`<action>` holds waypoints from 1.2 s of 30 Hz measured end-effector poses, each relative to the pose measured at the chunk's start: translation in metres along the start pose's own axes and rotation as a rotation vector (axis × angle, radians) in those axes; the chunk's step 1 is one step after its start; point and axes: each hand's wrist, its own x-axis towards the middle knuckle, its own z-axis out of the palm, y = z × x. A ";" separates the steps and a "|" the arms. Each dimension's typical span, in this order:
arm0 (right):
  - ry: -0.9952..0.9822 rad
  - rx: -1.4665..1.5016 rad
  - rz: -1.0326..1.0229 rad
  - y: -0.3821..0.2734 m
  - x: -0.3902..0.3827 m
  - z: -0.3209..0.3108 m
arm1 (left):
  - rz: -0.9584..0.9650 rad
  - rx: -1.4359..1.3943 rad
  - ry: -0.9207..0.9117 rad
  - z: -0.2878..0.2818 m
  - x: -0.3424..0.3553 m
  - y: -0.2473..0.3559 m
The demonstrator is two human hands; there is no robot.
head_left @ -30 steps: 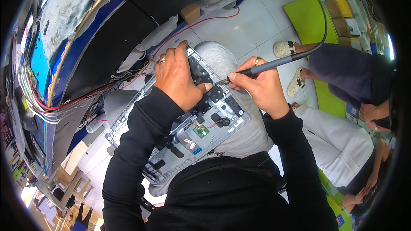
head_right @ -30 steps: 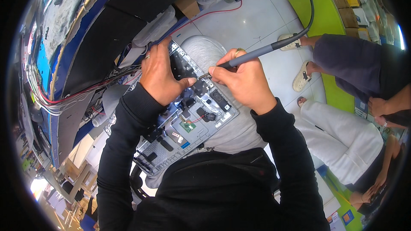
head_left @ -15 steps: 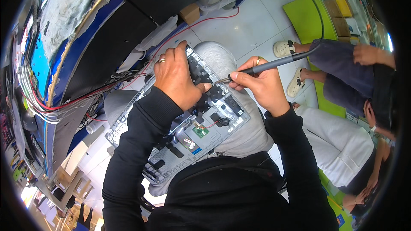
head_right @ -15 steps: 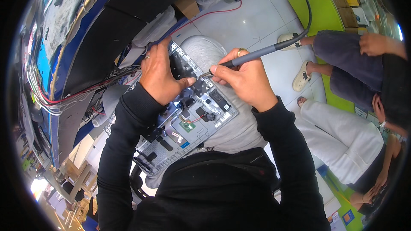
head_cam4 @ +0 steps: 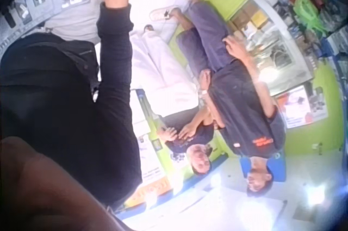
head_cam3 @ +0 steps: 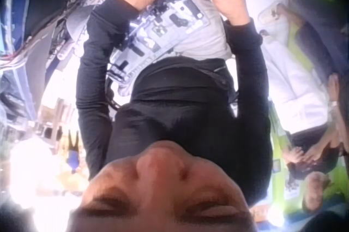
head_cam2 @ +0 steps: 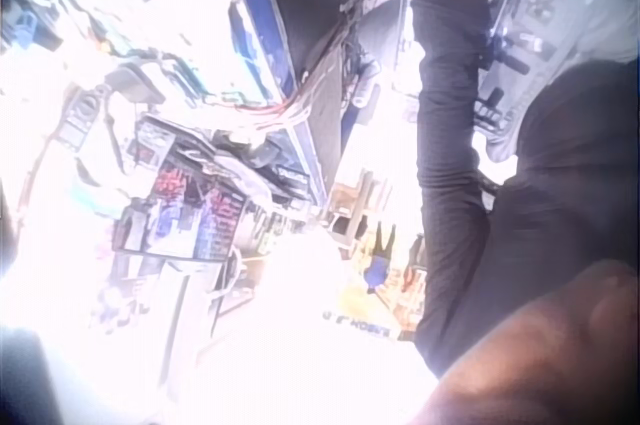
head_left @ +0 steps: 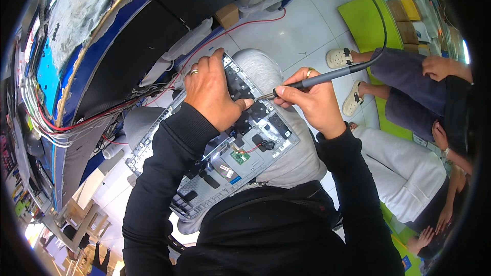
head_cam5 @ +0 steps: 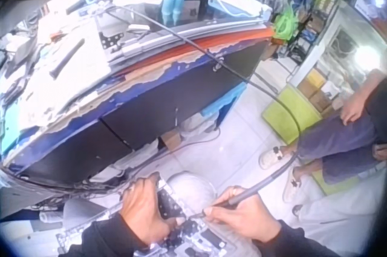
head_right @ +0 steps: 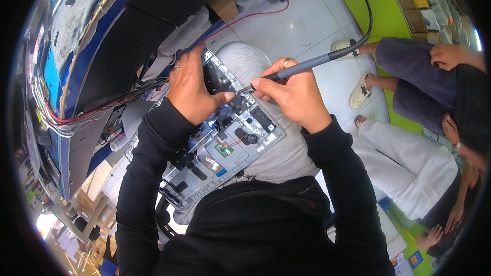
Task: The person uses a soldering iron to melt plastic or solder on the internal chassis of a laptop, then presses parts together by hand.
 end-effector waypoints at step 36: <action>0.087 0.068 -0.056 -0.006 -0.005 0.000 | 0.002 -0.097 -0.001 -0.007 0.005 -0.001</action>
